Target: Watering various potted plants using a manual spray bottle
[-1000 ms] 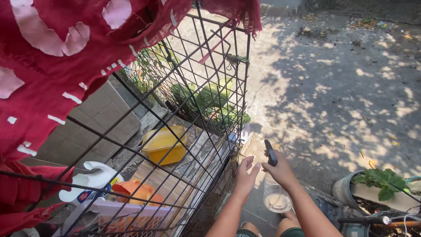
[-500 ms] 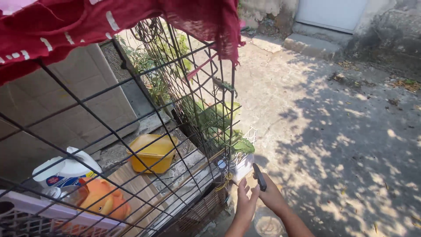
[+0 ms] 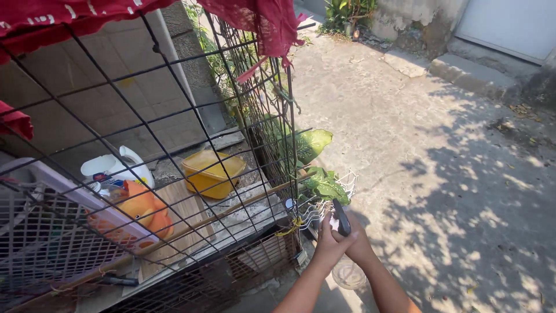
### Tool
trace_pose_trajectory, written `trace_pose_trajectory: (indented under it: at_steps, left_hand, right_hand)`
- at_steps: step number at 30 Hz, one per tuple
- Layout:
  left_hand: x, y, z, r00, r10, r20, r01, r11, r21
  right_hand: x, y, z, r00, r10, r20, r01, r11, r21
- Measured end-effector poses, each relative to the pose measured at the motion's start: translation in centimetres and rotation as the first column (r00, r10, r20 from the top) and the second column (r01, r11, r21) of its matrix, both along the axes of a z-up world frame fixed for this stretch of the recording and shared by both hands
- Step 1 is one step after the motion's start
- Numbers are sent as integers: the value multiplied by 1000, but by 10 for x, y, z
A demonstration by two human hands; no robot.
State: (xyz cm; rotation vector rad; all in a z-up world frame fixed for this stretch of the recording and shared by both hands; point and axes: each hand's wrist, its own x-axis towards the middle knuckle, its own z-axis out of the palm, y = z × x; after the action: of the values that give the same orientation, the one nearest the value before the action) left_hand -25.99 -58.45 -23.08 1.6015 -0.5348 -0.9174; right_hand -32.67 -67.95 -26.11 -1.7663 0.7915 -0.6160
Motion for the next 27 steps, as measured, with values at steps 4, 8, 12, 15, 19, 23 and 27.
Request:
trace_pose_trajectory:
  at_steps: [4,8,12,15,19,23,27]
  left_hand:
    - [0,-6,12,1000,4,18,-4,1000,-11]
    - [-7,-13,-2,997,71,31,-71,997,-10]
    - [-16,-13,-17,991,134,18,-135,989,55]
    - [-22,-14,-25,994,110,-22,-106,985,132]
    - [-29,-6,11,994,61,-91,-44,983,180]
    - [-35,-5,27,995,54,-81,-45,993,108]
    - [-34,-12,8,991,128,45,-128,992,13]
  right_hand:
    - [-2,1,5,999,-7,38,4,997,77]
    - [-9,0,-12,998,63,-6,-63,998,30]
    - [-7,-16,-47,990,132,-52,-134,990,-37]
    - [-11,-10,-43,998,50,-46,-50,999,-2]
    - [-20,-2,-35,995,-81,-50,84,995,57]
    - [-22,-6,-16,998,-66,-4,66,995,72]
    - [-19,-7,6,998,-30,51,26,996,85]
